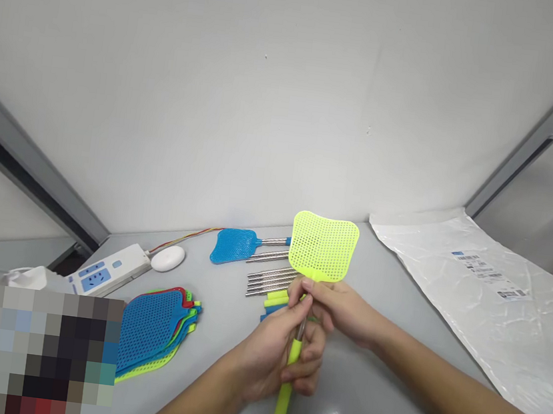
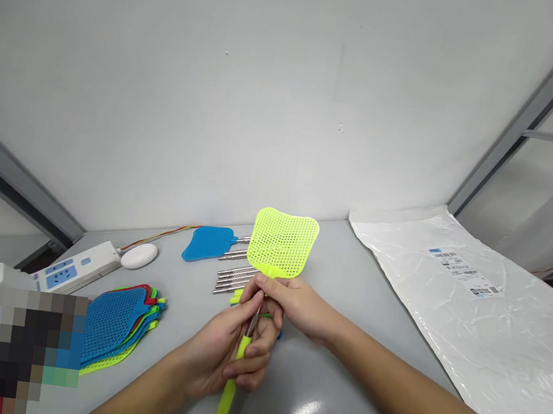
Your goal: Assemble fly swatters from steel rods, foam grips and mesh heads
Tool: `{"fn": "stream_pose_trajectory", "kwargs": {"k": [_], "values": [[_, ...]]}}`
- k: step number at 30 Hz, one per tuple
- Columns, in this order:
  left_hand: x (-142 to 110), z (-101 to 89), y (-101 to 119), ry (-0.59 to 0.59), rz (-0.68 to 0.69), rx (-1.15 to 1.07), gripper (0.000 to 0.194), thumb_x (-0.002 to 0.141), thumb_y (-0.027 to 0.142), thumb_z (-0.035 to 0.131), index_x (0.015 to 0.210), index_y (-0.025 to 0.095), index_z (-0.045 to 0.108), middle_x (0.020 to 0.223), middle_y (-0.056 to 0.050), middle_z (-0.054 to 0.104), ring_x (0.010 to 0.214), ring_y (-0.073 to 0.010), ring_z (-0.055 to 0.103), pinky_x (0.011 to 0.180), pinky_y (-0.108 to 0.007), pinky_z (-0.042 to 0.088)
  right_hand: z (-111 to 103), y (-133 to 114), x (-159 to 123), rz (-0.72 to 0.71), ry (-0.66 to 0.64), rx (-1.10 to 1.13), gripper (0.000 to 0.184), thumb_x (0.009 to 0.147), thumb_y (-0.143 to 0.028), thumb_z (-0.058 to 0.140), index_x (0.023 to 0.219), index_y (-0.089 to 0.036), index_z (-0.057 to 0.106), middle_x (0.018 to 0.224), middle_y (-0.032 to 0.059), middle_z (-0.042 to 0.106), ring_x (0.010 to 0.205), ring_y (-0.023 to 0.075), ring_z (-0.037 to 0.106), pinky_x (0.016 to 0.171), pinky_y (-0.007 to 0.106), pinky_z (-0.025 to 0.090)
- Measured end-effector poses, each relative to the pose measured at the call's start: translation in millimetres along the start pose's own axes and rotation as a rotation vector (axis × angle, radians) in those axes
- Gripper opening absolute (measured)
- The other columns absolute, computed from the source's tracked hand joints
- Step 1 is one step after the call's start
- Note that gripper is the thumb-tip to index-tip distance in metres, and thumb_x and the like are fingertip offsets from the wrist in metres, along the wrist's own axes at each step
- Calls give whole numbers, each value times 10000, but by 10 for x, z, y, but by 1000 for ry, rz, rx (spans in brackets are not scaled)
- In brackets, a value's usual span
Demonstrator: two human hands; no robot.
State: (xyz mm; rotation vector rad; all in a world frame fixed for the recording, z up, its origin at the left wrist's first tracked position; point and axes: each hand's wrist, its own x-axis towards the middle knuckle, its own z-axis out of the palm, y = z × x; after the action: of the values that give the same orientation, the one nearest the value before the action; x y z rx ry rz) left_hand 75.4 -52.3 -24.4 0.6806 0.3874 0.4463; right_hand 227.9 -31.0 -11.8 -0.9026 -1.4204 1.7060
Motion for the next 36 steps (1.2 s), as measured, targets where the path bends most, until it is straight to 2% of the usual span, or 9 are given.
{"fn": "stream_pose_trajectory", "kwargs": {"k": [3, 7, 12, 16, 18, 23, 25, 31, 36], "values": [[-10, 10, 23, 22, -39, -44, 391, 938, 560, 317, 852, 217, 485, 528, 82, 379, 305, -29, 181, 333, -162, 244, 54, 12, -8, -8, 15, 6, 372, 930, -499, 435, 844, -198, 635, 388, -78, 440, 459, 109, 513, 597, 249, 422], [-17, 23, 88, 74, -89, -79, 405, 907, 577, 397, 733, 213, 359, 521, 91, 262, 337, -26, 112, 318, -131, 127, 27, -3, 23, -117, 56, 56, 334, 909, -465, 495, 755, -185, 591, 615, -21, 556, 614, 118, 535, 668, 268, 420], [-36, 61, 92, 30, -200, -66, 417, 905, 585, 395, 725, 213, 333, 530, 86, 212, 361, -29, 86, 319, -128, 92, -241, -81, 96, -208, 322, 242, 314, 866, -466, 548, 708, -199, 500, 754, 8, 496, 691, 141, 486, 681, 291, 436], [-43, 94, 30, 17, -231, -22, 412, 911, 580, 384, 730, 211, 350, 541, 83, 235, 363, -29, 101, 318, -127, 108, -451, -110, 135, -312, 485, 205, 344, 866, -498, 541, 691, -204, 504, 745, 3, 473, 673, 139, 469, 679, 289, 426], [-35, 81, 19, 22, -199, -20, 403, 918, 570, 374, 735, 211, 365, 546, 80, 268, 355, -29, 122, 312, -124, 129, -414, -72, 132, -305, 446, 143, 387, 881, -534, 499, 688, -200, 527, 722, 4, 483, 667, 140, 475, 675, 290, 419], [-6, 3, 63, 69, -112, 1, 458, 908, 620, 321, 731, 208, 413, 547, 75, 340, 321, -40, 179, 273, -153, 262, -58, 47, 55, -206, 158, 13, 426, 923, -546, 413, 709, -196, 528, 637, -18, 498, 602, 123, 484, 639, 272, 404], [-9, -8, 77, 79, -113, 2, 476, 902, 636, 307, 729, 208, 422, 530, 76, 327, 318, -44, 167, 265, -156, 261, 28, 35, 9, -178, 108, -41, 399, 920, -539, 427, 723, -204, 518, 604, -31, 480, 569, 121, 476, 599, 262, 391], [-60, 43, 129, 21, -126, -68, 386, 910, 568, 401, 753, 216, 398, 532, 88, 252, 351, -36, 101, 283, -120, 167, -48, -79, -43, -280, 153, -119, 368, 922, -489, 457, 712, -199, 543, 715, -8, 469, 685, 134, 467, 678, 282, 390], [-58, 69, 230, -19, -145, -54, 357, 922, 523, 421, 754, 212, 372, 539, 92, 189, 378, -30, 71, 316, -111, 111, -126, -125, -16, -296, 271, 25, 343, 931, -450, 459, 698, -203, 510, 708, -3, 437, 679, 142, 419, 671, 287, 377]]}}
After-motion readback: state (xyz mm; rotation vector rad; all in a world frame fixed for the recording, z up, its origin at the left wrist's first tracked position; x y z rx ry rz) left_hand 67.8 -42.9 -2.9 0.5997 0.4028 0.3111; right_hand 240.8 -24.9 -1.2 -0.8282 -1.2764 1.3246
